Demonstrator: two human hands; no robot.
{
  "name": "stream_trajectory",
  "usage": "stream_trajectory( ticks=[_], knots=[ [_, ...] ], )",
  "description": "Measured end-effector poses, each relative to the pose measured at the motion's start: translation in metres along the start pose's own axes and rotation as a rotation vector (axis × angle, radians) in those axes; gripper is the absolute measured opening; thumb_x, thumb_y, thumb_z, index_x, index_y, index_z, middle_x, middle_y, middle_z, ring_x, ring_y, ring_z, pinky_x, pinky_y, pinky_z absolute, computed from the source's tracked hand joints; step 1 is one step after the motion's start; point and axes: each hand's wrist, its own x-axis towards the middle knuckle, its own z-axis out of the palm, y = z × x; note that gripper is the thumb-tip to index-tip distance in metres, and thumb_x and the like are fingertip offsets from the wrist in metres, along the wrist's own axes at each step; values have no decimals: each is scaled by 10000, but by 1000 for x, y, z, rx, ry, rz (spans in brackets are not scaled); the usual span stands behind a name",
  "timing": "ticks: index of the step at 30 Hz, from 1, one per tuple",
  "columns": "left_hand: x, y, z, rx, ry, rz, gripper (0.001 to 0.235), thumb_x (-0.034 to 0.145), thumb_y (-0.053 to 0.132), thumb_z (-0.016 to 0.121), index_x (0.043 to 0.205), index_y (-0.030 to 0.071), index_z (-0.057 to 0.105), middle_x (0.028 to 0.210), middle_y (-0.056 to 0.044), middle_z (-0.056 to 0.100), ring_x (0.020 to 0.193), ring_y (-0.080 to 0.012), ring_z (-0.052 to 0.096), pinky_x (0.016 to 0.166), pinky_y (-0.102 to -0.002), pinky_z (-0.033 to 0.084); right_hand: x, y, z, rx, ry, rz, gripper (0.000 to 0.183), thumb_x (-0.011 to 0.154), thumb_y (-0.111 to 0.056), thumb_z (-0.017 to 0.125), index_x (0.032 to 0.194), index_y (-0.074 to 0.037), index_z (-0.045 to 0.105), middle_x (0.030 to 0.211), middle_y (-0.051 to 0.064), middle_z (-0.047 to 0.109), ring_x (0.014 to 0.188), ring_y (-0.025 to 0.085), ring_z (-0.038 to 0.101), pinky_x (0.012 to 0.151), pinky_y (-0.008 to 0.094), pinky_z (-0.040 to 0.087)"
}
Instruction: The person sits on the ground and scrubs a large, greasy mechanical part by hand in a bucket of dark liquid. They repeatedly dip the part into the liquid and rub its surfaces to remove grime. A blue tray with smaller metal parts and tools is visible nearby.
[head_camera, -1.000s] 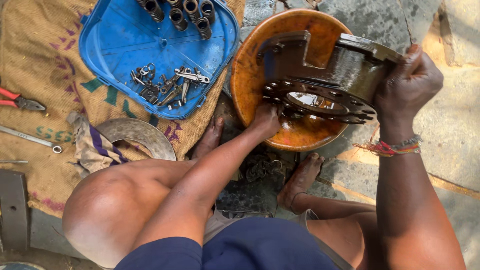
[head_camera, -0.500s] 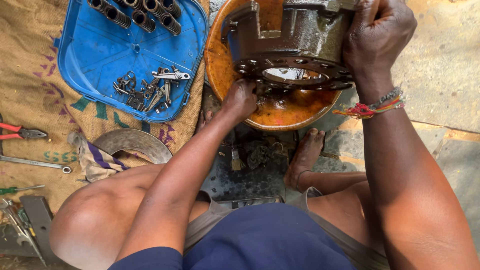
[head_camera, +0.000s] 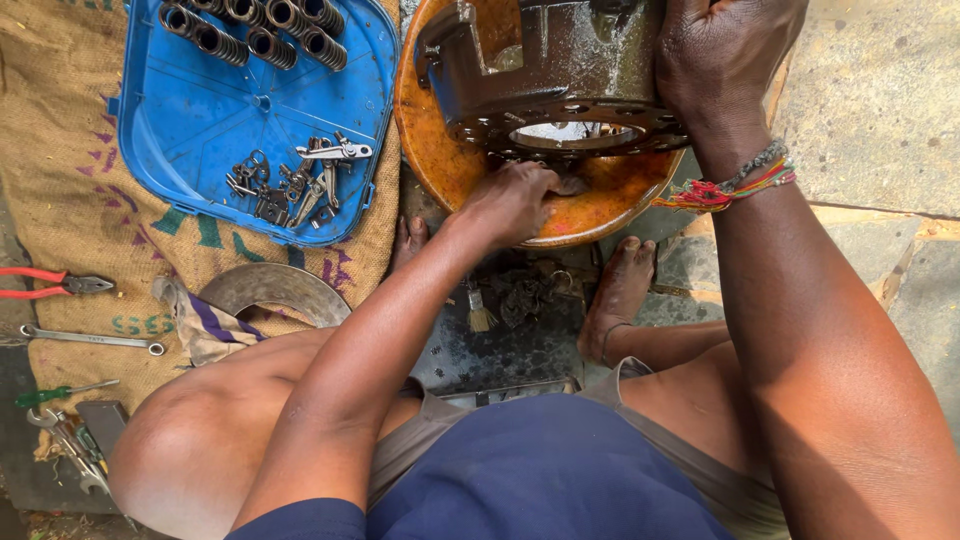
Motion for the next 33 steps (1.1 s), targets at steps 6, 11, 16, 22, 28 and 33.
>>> stream_trajectory(
  ticks=[6,11,16,22,28,33],
  knots=[
    [-16,73,-86,84,-98,-12,168,968,183,652,1041,43,709,942,-222,727,862,-343,713,789,-484,568,11,-18,-4,120,-67,193,513,1119,-390,710,777,-39,561,654,89,555,603,260,593,616,418,456],
    [-35,120,-159,133,228,-4,241,985,299,686,1007,59,684,927,-175,726,869,-301,713,802,-470,557,21,-36,-12,134,-33,135,410,1102,-349,646,823,-49,624,698,89,604,634,271,609,619,431,458],
    [-3,107,-172,296,821,331,414,1007,352,679,1242,25,584,1121,-231,666,1053,-423,628,911,-525,486,40,-56,-17,81,-104,47,341,1141,-339,614,921,-120,755,781,84,653,813,301,619,747,493,427],
    [2,84,-163,152,496,-73,377,1056,428,551,1143,62,584,1107,-217,674,1050,-395,658,894,-523,489,28,-42,-3,414,130,49,278,1105,-263,684,1081,12,653,1034,136,602,988,271,576,831,440,477],
    [-3,72,-171,119,496,-204,443,1063,455,509,1096,17,571,1098,-258,671,1068,-410,654,916,-512,485,-54,7,10,589,210,1070,391,1094,-355,667,948,-43,482,883,76,499,770,213,507,675,397,496],
    [1,63,-167,122,535,-299,507,1072,499,520,1168,4,581,1144,-279,680,1106,-437,641,931,-520,482,-76,-42,2,1177,-440,1561,795,826,-766,514,1037,-8,628,904,138,702,786,241,692,676,367,573]
  ],
)
